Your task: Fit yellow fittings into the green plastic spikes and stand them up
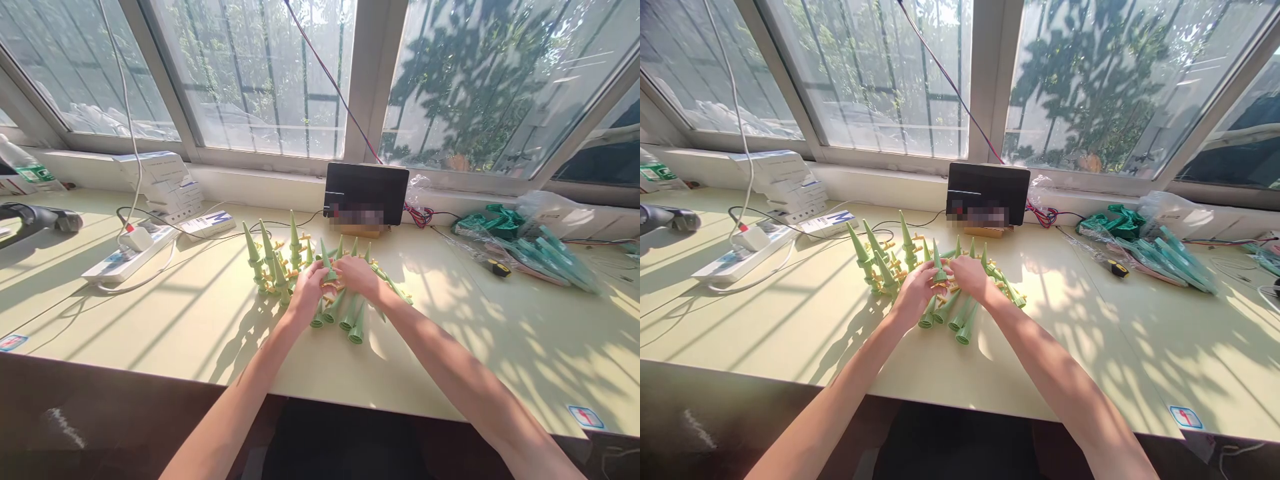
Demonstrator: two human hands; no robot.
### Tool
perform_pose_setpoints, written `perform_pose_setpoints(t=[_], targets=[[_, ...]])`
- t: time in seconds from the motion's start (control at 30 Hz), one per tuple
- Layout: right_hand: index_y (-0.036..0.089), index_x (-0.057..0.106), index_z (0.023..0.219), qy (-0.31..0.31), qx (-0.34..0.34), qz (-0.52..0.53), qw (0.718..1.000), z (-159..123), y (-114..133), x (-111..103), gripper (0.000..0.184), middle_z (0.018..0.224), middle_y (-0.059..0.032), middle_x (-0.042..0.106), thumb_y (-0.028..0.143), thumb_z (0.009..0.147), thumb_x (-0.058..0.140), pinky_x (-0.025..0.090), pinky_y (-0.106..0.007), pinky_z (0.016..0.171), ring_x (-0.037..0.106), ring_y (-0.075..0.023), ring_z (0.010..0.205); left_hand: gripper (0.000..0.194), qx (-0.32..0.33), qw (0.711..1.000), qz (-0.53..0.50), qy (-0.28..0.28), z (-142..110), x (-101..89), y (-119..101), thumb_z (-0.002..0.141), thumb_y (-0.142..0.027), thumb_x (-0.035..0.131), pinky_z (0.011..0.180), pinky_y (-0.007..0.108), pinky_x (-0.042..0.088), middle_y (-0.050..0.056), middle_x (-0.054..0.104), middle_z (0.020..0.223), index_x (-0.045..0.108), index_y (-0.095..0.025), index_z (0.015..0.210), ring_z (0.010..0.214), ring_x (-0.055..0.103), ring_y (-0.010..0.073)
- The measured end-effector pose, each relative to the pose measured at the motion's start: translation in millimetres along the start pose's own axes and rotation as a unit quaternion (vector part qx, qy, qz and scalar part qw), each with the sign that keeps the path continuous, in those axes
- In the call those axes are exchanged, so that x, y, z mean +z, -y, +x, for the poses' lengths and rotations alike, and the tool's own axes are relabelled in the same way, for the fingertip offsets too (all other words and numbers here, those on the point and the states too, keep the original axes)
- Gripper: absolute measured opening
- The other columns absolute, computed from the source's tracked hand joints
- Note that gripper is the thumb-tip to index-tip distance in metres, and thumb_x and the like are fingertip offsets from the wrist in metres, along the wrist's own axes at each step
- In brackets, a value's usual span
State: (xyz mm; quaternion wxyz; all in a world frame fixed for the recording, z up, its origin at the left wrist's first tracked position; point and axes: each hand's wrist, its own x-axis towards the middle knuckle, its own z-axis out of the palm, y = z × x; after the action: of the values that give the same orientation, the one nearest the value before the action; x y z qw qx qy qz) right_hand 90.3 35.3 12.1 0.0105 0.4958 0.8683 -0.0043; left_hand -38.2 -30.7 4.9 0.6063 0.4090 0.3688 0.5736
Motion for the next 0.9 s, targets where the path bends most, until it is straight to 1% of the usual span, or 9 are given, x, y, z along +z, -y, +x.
perform_pose_setpoints(t=[0.17,0.27,0.37,0.47,0.53,0.63,0.7,0.77,0.9], targets=[[0.019,0.066,0.104,-0.009,-0.012,-0.001,1.0,-2,0,4,0.019,0.093,-0.0125,0.067,0.024,0.09,0.055,0.047,-0.028,0.068,0.067,-0.0248,0.087,0.039,0.009,1.0,0.008,0.015,0,-2.4,2,0.078,-0.03,0.062,0.054,0.025,0.046,0.01,0.068,0.095,0.059,-0.012,0.112,0.07,0.062,0.015],[0.019,0.064,0.108,-0.017,-0.019,0.0,1.0,-2,1,5,0.022,0.094,-0.0126,0.066,0.019,0.09,0.053,0.046,-0.029,0.068,0.066,-0.0248,0.086,0.036,0.018,1.0,0.016,0.015,0,-3.0,3,0.079,-0.031,0.061,0.054,0.024,0.045,0.009,0.068,0.095,0.06,-0.014,0.111,0.069,0.061,0.014],[0.02,0.061,0.114,-0.03,-0.034,0.007,0.999,-5,0,3,0.03,0.096,-0.0118,0.064,0.011,0.088,0.05,0.044,-0.028,0.065,0.065,-0.0231,0.082,0.035,0.03,0.999,0.022,0.009,0,-2.6,2,0.08,-0.032,0.062,0.054,0.024,0.044,0.008,0.067,0.094,0.059,-0.014,0.11,0.065,0.059,0.0123],[0.02,0.06,0.112,-0.082,-0.04,0.036,0.995,-16,-2,0,0.034,0.095,-0.0098,0.06,0.005,0.086,0.044,0.04,-0.025,0.059,0.061,-0.0189,0.074,0.036,0.044,0.999,0.023,0.003,-1,-2.4,1,0.08,-0.033,0.063,0.054,0.024,0.044,0.008,0.067,0.093,0.057,-0.013,0.11,0.063,0.057,0.0109],[0.019,0.059,0.108,-0.131,-0.032,0.076,0.988,-28,-4,1,0.029,0.095,-0.0088,0.057,0.008,0.089,0.04,0.037,-0.024,0.056,0.056,-0.0152,0.066,0.037,0.051,0.998,0.026,0.001,-1,-2.3,1,0.08,-0.034,0.065,0.054,0.024,0.044,0.008,0.066,0.093,0.056,-0.013,0.109,0.062,0.057,0.0104],[0.021,0.053,0.117,-0.215,-0.029,0.154,0.964,-49,-9,8,0.029,0.1,-0.0072,0.054,0.016,0.096,0.033,0.036,-0.022,0.054,0.049,-0.0114,0.06,0.036,0.06,0.997,0.045,0.002,-2,-1.8,1,0.081,-0.037,0.065,0.055,0.025,0.045,0.008,0.066,0.094,0.057,-0.014,0.106,0.062,0.056,0.0101],[0.021,0.051,0.118,-0.266,-0.029,0.194,0.944,-60,-13,16,0.03,0.102,-0.0072,0.052,0.019,0.098,0.029,0.038,-0.023,0.056,0.048,-0.0114,0.061,0.035,0.062,0.996,0.064,0.01,-2,-1.0,2,0.081,-0.039,0.065,0.056,0.025,0.046,0.008,0.066,0.095,0.059,-0.014,0.105,0.063,0.057,0.0106],[0.022,0.051,0.118,-0.3,-0.031,0.229,0.926,-68,-15,23,0.03,0.102,-0.0074,0.051,0.02,0.099,0.029,0.041,-0.024,0.06,0.05,-0.0129,0.068,0.036,0.057,0.995,0.081,0.022,-2,-0.2,4,0.081,-0.04,0.065,0.056,0.026,0.048,0.009,0.066,0.097,0.061,-0.014,0.105,0.065,0.058,0.0115],[0.023,0.054,0.115,-0.317,-0.042,0.276,0.906,-75,-15,29,0.028,0.096,-0.0071,0.055,0.021,0.099,0.031,0.044,-0.026,0.066,0.054,-0.016,0.076,0.043,0.046,0.992,0.108,0.043,-2,0.3,7,0.081,-0.041,0.066,0.059,0.028,0.051,0.009,0.066,0.099,0.062,-0.014,0.114,0.069,0.06,0.0135]])
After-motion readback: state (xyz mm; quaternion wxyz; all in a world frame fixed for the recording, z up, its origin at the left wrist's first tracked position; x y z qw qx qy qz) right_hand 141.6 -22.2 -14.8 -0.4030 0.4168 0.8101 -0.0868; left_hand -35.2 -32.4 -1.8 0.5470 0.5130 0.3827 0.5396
